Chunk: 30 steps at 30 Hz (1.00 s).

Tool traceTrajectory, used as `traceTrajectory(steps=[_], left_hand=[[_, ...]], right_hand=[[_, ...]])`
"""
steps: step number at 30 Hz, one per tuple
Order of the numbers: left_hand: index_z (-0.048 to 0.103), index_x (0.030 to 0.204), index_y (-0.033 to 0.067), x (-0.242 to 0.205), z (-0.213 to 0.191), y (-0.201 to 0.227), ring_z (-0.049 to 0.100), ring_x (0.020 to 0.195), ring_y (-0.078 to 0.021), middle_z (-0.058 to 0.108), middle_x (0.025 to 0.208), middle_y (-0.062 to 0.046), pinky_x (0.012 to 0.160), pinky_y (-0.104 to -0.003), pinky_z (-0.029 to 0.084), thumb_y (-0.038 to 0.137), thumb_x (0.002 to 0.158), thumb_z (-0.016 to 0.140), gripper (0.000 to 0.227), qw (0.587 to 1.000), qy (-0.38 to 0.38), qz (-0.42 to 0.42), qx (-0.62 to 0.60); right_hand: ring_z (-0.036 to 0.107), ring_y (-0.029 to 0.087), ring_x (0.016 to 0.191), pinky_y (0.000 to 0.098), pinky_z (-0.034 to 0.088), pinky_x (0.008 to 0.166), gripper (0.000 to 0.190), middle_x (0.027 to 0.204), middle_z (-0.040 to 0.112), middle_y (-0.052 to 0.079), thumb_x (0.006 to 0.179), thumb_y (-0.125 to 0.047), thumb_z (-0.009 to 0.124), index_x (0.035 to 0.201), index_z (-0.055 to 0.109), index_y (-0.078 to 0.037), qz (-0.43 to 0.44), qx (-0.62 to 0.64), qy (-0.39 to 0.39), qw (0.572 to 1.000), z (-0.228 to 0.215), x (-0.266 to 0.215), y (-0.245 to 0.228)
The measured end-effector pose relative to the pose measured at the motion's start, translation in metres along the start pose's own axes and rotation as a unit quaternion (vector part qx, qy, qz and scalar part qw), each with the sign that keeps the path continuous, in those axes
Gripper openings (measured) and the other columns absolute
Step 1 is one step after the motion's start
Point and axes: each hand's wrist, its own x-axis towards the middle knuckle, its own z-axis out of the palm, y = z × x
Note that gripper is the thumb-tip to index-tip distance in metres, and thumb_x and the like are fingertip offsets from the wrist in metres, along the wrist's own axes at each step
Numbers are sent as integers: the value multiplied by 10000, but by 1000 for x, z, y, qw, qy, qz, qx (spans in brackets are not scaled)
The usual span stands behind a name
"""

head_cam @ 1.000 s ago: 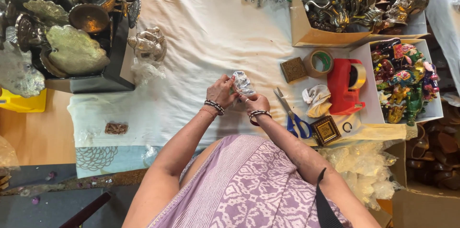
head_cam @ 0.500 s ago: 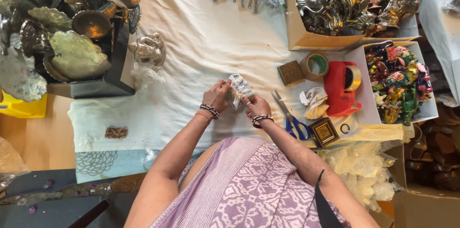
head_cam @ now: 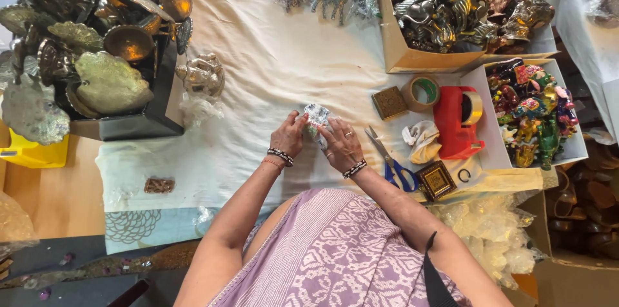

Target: Cleaning and wrapping small metal animal figurines in paper and bubble wrap for shipping or storage.

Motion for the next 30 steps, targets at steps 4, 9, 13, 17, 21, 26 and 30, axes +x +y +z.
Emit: traceTrajectory(steps=[4,9,13,17,21,26,30], left_hand=[[605,1358,189,3,-6,0,694,1019,-327,528,1453,-111,775,-437,596,24,802,678,584,999,-32,-36,6],[564,1401,193,3,-1,-15,699,1040,-311,552,1427,-90,814,-437,590,79,781,724,650,996,-25,-72,-51],[537,1400,154,8,-16,-10,713,1042,-227,591,1356,-88,816,-378,602,125,777,755,661,976,5,-127,-179],[629,1260,98,18,-44,1,709,1051,-181,678,1232,-78,819,-336,615,176,833,782,460,945,-1,-161,-283],[695,1179,55,23,-164,91,718,1082,-156,737,1125,-50,927,-327,616,184,934,764,285,901,-95,61,-419],[671,1085,88,-23,-305,210,730,1129,-179,724,1107,-32,938,-307,621,166,977,755,157,802,-139,364,-452],[623,1106,30,-61,-303,227,670,1038,-256,654,1018,-105,915,-325,507,160,1065,521,170,652,-480,301,-504]], right_hand=[[484,347,1358,516,388,1113,628,1438,559,135,777,-198,793,1375,600,-202,-32,-11,-14,999,1,6,2],[618,317,1223,471,512,979,496,1390,627,85,870,-256,780,1351,660,-245,83,63,-11,994,7,25,14],[721,263,1038,451,599,825,400,1218,715,82,980,-312,696,1363,632,-217,347,379,-36,857,51,31,70],[709,237,957,464,629,790,426,1161,696,94,1003,-355,635,1364,579,-137,422,598,-43,680,45,18,106],[711,246,886,485,635,782,454,1085,707,101,998,-454,567,1293,578,-109,481,653,-64,582,29,11,114],[720,240,851,470,630,760,446,1031,733,85,983,-504,546,1222,608,-133,519,638,-116,557,53,-18,123],[721,222,791,445,629,704,472,1011,736,79,976,-541,566,1183,629,-122,542,606,-132,568,66,-28,124]])
